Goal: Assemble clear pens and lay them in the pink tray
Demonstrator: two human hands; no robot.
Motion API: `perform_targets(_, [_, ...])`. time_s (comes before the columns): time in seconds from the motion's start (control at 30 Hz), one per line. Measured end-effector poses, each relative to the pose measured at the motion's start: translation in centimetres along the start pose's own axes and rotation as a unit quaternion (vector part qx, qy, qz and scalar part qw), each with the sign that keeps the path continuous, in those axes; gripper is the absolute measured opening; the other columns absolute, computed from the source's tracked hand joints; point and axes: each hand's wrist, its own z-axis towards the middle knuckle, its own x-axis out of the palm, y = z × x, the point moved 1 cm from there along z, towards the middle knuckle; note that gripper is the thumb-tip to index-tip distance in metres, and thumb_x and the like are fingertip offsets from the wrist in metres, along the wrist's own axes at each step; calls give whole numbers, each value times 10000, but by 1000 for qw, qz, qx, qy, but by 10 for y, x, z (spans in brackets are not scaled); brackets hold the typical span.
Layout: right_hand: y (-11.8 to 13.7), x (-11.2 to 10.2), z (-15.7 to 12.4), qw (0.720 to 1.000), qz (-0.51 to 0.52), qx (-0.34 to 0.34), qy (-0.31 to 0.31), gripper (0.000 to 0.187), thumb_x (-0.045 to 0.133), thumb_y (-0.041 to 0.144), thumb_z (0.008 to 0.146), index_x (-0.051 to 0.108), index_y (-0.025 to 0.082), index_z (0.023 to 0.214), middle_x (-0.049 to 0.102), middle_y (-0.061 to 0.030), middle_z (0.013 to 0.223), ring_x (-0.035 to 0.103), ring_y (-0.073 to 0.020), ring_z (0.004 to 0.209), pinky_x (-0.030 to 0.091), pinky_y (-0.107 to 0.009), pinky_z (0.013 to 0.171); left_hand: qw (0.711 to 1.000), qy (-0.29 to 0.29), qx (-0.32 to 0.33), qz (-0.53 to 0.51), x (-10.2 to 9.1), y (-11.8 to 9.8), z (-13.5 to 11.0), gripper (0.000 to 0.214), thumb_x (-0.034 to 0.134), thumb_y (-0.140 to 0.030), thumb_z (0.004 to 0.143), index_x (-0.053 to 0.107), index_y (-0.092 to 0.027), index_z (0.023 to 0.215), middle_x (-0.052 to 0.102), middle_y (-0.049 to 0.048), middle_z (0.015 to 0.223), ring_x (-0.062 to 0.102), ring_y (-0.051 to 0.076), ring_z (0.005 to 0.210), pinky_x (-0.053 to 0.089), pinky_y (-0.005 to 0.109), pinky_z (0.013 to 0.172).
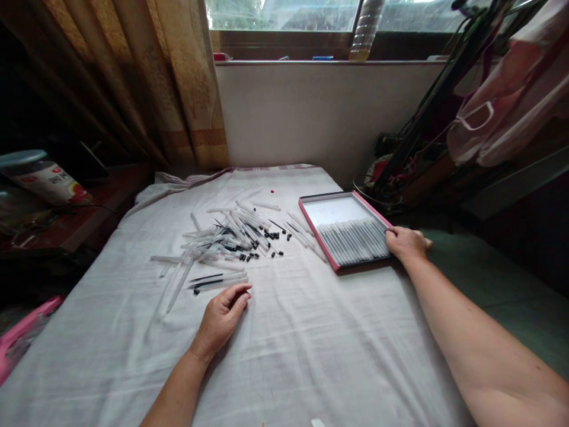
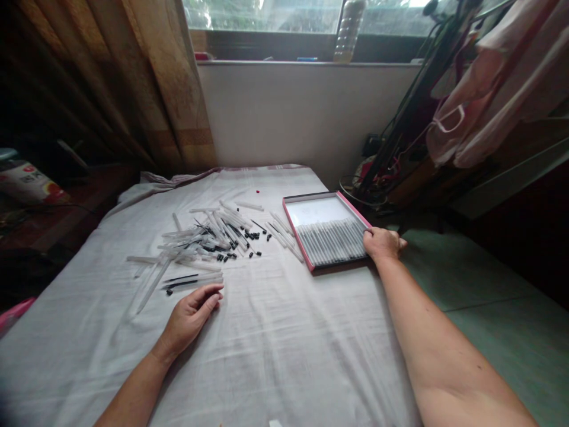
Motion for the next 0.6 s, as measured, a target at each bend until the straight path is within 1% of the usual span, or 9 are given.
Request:
perform_targets(0.1, [-1,0,0,1000,4,13,7,397,448,315,882,726,197,1139,699,-168,1119,574,-341,1062,378,-453,865,1000,2,13,17,0,1,1,318,598,-390,813,722,-195,1031,747,71,990,695,221,901,558,329,830])
perform_targets(0.2, [-2,-1,-1,1000,5,15,0,390,461,305,861,739,202,1114,706,-170,1089,587,-340,1023,388,-456,844,1000,5,18,24,1,2,1,310,590,-383,818,721,-194,1025,748,69,989,695,219,903,549,343,864])
perform_targets(0.27, [-2,-2,-2,1000,8,11,-14,385,471,289,841,746,195,1094,709,-173,1070,591,-341,994,391,-462,827,1000,7,19,21,1,2,1,305,587,-376,820,720,-195,1026,748,66,985,697,216,898,547,342,869])
perform_targets(0.33, [3,-5,-4,999,19,-14,-44,379,475,272,824,751,185,1069,712,-167,1061,593,-335,973,392,-456,813,1000,8,17,15,1,2,1,302,588,-370,820,718,-195,1028,750,64,969,699,213,890,551,337,859])
perform_targets(0.4, [15,-10,-10,993,38,-67,-92,366,470,260,815,756,169,1025,715,-156,1039,590,-321,975,392,-439,816,1000,10,14,7,1,2,1,299,589,-365,820,718,-192,1028,752,64,951,702,210,875,556,330,841])
perform_targets(0.5, [51,-19,-29,968,75,-180,-156,328,471,256,816,752,162,957,717,-138,1008,579,-297,1019,391,-410,855,1000,11,16,-4,0,2,1,289,594,-357,818,721,-190,1017,753,66,954,704,205,855,562,319,816])
perform_targets(0.57, [85,-21,-50,948,98,-266,-147,301,483,251,826,745,171,952,714,-120,1040,580,-274,1035,394,-381,885,1000,11,18,-12,1,2,1,285,595,-353,820,723,-189,1015,752,68,967,704,201,850,564,312,802])
perform_targets(0.6, [103,-20,-62,937,107,-306,-128,298,481,239,837,740,171,966,714,-113,1043,589,-256,1019,399,-359,893,1000,12,18,-17,1,3,1,285,595,-351,821,723,-188,1017,752,69,972,704,201,849,565,309,797])
